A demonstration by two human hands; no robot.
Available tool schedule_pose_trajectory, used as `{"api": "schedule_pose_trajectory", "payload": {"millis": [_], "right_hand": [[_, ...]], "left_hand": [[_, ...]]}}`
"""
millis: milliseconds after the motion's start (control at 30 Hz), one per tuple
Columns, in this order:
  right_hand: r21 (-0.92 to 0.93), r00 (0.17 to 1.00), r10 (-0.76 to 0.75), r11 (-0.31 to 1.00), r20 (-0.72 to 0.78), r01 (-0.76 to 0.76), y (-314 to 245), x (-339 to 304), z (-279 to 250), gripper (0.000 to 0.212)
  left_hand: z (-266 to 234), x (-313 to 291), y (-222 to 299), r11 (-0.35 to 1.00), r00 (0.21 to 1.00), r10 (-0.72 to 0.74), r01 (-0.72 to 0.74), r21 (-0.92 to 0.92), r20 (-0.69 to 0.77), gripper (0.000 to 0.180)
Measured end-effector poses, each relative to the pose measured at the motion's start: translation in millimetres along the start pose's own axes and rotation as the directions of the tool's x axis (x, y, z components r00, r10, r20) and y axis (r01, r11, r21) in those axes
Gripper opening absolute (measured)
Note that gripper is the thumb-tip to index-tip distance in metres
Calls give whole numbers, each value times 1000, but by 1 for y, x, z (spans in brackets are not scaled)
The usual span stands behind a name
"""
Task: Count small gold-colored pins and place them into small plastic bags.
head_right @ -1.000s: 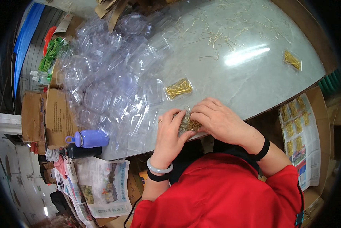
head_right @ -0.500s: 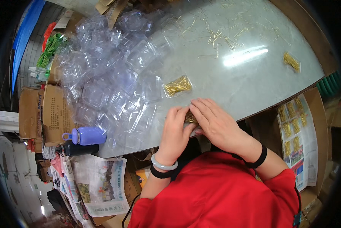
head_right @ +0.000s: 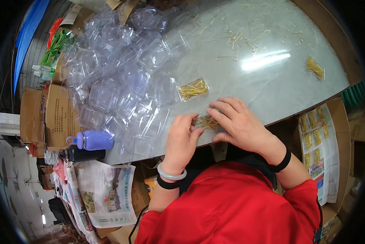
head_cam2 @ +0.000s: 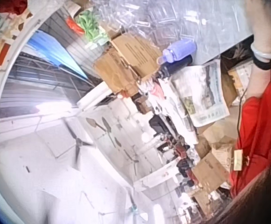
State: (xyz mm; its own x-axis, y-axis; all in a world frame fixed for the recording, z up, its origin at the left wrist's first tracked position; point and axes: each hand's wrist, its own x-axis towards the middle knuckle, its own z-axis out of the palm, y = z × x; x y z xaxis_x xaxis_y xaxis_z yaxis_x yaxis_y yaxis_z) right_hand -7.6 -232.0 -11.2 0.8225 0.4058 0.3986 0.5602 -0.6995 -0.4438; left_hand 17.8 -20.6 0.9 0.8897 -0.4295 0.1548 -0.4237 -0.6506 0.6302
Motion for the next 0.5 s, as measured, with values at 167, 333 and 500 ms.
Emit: {"api": "schedule_pose_trajectory", "payload": {"millis": [167, 333, 500], "right_hand": [[-29, 999, -14, 999, 44, 16, 3, 3, 1, 54], [-29, 999, -17, 999, 27, 18, 4, 2, 0, 54], [-35, 1000, -12, 999, 26, 13, 3, 3, -1, 54]], "left_hand": [[1, 1, 13, 900, 990, -45, 99, -425, 134, 51], [1, -2, 1, 996, 995, 86, -88, -18, -59, 56], [10, -3, 8, 978, 994, 100, -90, -186, 47, 61]]}}
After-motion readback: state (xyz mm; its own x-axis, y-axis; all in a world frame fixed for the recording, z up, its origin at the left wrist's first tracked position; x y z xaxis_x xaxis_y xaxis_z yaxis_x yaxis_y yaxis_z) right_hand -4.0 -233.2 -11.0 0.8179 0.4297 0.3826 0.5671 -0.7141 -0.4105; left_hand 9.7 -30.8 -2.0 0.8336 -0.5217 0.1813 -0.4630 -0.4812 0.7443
